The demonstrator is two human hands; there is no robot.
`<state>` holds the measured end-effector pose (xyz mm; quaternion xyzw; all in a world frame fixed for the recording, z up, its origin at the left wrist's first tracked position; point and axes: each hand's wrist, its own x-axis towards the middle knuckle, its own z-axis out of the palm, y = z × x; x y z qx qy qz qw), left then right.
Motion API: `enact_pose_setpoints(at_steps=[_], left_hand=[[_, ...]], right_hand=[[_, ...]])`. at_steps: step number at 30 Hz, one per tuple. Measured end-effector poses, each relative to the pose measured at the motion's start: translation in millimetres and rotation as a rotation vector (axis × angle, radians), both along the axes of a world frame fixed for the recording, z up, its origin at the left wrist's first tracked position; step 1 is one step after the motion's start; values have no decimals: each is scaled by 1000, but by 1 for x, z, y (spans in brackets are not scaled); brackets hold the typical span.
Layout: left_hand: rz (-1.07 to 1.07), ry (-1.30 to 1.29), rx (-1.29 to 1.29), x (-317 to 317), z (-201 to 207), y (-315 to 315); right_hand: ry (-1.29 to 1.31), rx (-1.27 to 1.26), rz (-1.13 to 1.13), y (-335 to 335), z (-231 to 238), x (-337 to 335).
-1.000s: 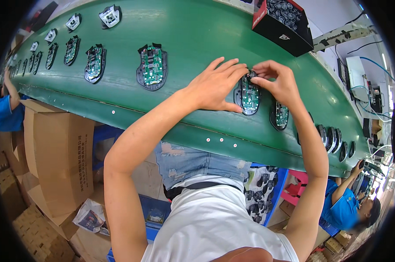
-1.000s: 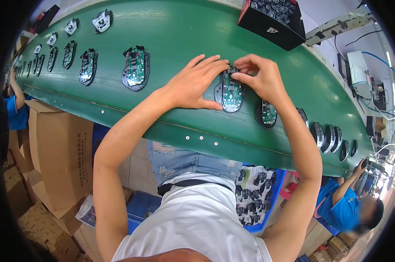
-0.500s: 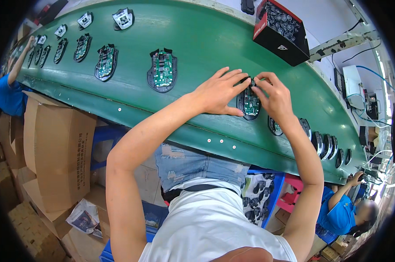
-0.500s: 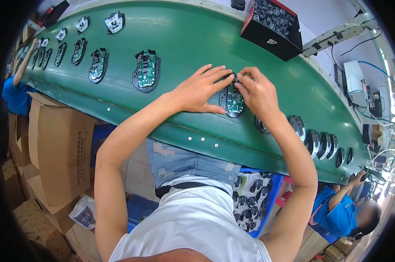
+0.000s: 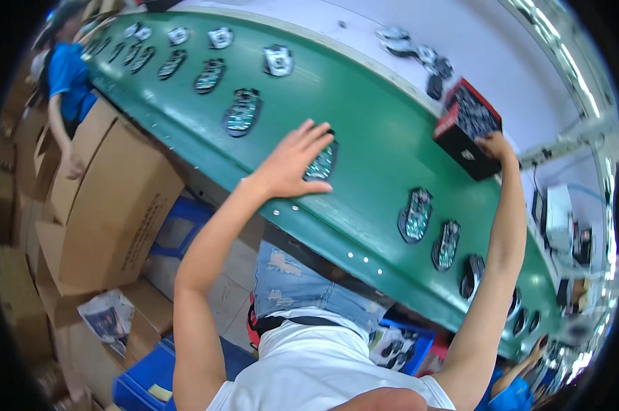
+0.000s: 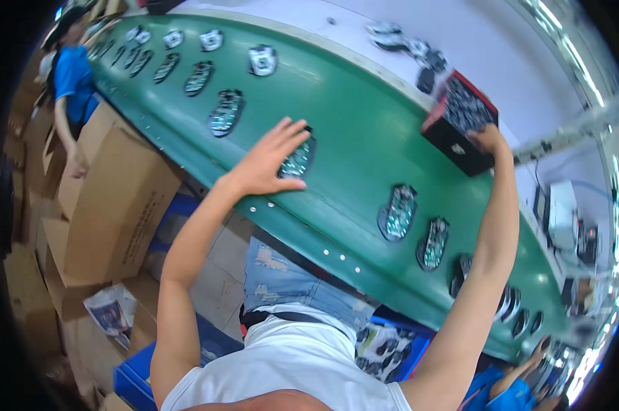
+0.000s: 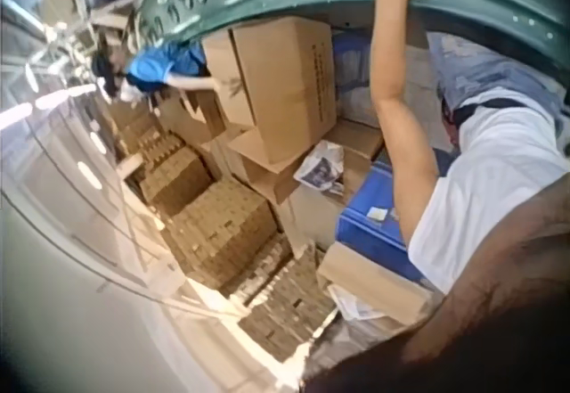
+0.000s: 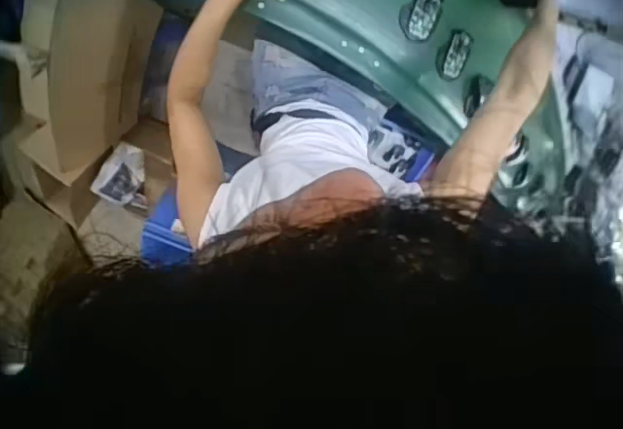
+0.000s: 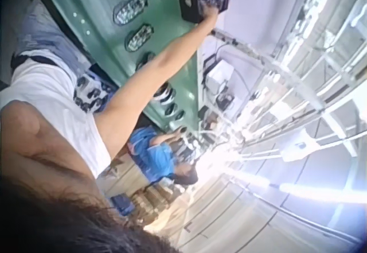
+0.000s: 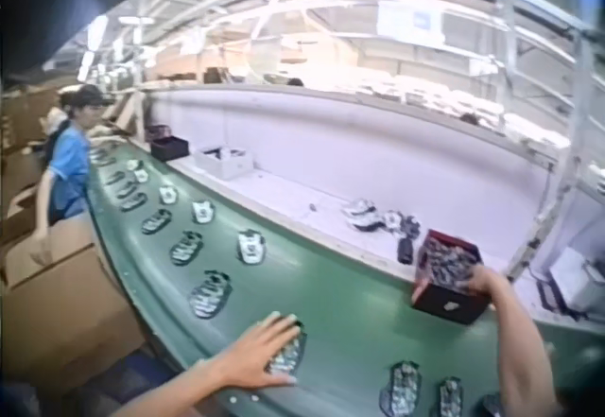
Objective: Assembling computer mice components on an industrial conveyor belt.
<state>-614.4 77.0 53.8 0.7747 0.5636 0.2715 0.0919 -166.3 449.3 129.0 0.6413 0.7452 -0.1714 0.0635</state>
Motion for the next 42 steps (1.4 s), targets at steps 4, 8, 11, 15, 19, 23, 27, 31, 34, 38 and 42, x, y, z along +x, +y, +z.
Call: enact_pose_setpoints(at_steps=[4,8,11,15,19,23,27,31,34,38,42], left_hand=[[-70,-163,-16,26,14,12],[-116,-132,-36,29,8,3],[-196,-96,41,59,6,22],[-172,-45,29,91,1,32],[-148,-69,13,84,4,22],[-176,-48,-135,54,21,21],[-304,25,-28,61,15,41],[-244,128,139,79,3,39],[-202,123,146,78,3,38],[-191,77,133,75,2,37],[-219,49,109,64,4,39]], right_hand=[[20,135,200,43,-20,50],[0,183,85,10,-11,-22],[16,282,61,7,4,21],[287,404,-30,-10,18,26],[693,613,132,-77,40,-19],[675,451,494,-206,47,-95],[710,385,633,-268,25,-132],[724,342,602,-274,10,-134],[723,331,584,-271,5,-140],[654,298,567,-269,2,-150],[621,274,532,-261,0,-161]])
